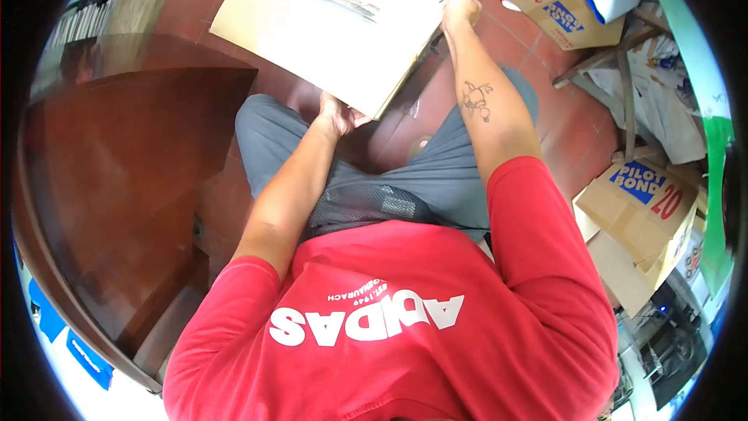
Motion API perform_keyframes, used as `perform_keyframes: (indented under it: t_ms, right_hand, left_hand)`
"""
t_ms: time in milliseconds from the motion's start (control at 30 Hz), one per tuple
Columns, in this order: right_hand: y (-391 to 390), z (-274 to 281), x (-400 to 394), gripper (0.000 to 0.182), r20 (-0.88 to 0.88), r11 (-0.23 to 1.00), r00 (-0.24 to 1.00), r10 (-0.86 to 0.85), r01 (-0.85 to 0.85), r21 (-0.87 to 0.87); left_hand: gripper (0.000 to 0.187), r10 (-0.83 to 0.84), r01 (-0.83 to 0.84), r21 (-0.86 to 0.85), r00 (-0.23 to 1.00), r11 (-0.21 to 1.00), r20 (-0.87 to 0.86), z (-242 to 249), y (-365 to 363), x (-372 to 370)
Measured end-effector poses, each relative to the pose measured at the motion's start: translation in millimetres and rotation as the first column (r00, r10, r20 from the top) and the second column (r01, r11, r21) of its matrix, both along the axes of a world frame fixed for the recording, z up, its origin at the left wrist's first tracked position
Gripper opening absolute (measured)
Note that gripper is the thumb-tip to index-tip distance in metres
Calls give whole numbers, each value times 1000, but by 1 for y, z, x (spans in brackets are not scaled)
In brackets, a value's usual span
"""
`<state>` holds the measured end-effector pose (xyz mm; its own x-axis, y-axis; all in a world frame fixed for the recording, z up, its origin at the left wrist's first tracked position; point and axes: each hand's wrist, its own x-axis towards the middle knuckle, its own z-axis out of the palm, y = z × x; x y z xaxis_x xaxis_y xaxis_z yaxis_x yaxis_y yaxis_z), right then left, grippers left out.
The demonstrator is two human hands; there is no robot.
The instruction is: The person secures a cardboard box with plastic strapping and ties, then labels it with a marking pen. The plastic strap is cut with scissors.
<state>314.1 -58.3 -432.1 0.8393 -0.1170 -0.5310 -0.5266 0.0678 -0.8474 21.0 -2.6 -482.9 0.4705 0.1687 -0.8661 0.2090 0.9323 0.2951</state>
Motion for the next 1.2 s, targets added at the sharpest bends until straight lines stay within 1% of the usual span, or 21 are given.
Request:
perform_keyframes:
  t_ms: [133, 233, 267, 333, 367, 433, 467, 500, 567, 633, 700, 733, 767, 833, 867, 967, 1033, 1067, 1100, 1167, 1200]
  right_hand:
    - [0, -25, 21, 35, -41, 987, 998, 40, -33, 157]
    - [-7, -21, 52, 42, 12, 877, 885, 465, -459, -141]
    - [-9, 2, 55, 42, 10, 875, 884, 467, -461, -149]
    - [-17, 57, 54, 55, -204, 267, 561, 802, -643, -718]
    - [-16, 41, 66, 55, -203, 264, 559, 804, -641, -721]
    - [-10, -7, 99, 63, 39, 219, 495, 868, -312, -924]
    - [-9, 21, 82, 60, -80, 177, 462, 883, -485, -856]
    - [-6, 15, 84, 60, -79, 175, 455, 887, -490, -854]
    - [-4, 2, 87, 58, -159, 14, 144, 977, -782, -623]
    - [-3, 28, 48, 55, -214, -74, 123, 969, -684, -726]
    - [-2, 33, 23, 59, -200, 1, 308, 930, -548, -837]
    - [-5, 35, 4, 63, -140, -18, 335, 932, -341, -940]
    - [-9, 44, -10, 63, -142, -20, 330, 933, -346, -938]
    - [-18, 63, -32, 68, -39, -21, 154, 987, -114, -993]
    - [-27, 73, -42, 58, 71, 72, 26, 997, -61, -996]
    - [-66, 123, -72, 38, -85, -216, -251, 964, -562, -798]
    - [-99, 180, -102, 35, -260, -569, -515, 817, -644, -512]
    - [-125, 179, -108, 34, -191, -610, -589, 785, -682, -404]
    - [-140, 192, -118, 33, -303, -707, -640, 707, -650, -278]
    - [-173, 193, -143, 39, -316, -706, -633, 707, -614, -353]
    - [-186, 188, -154, 40, -273, -618, -558, 784, -657, -432]
  left_hand:
    - [67, -63, 74, 64, 985, 995, -162, -31, 5, -8]
    - [62, -66, 113, 173, 964, 979, -257, -19, 7, -7]
    - [59, -33, 110, 221, 946, 969, -324, -12, 7, -6]
    - [54, -15, 83, 235, 961, 968, -277, 4, 12, -7]
    - [50, 6, 55, 263, 974, 963, -225, 12, 20, -6]
    - [41, 58, -2, 289, 980, 957, -188, 28, 31, -11]
    - [41, 65, -6, 301, 980, 954, -187, 38, 37, -17]
    - [42, 69, -6, 309, 979, 951, -192, 51, 41, -24]
    - [52, 1, 48, 391, 992, 919, -124, 78, 44, -41]
    - [56, -63, 146, 557, 984, 818, -166, 135, 32, -53]
    - [52, -110, 239, 670, 967, 703, -230, 165, 25, -77]
    - [47, -154, 333, 753, 941, 568, -300, 175, 21, -93]
    - [47, -148, 333, 751, 941, 570, -305, 183, 17, -111]
    - [32, -293, 576, 690, 817, 438, -496, 200, 6, -149]
    - [33, -368, 609, 644, 793, 463, -486, 209, -4, -165]
    - [41, -555, 687, 529, 722, 499, -414, 213, -32, -202]
    - [46, -536, 676, 534, 733, 508, -419, 221, -48, -211]
    - [48, -508, 675, 609, 729, 416, -460, 218, -54, -214]
    - [50, -475, 668, 673, 726, 318, -497, 217, -60, -214]
    - [48, -442, 676, 691, 717, 254, -539, 216, -67, -204]
    - [44, -422, 701, 694, 686, 165, -592, 219, -68, -196]
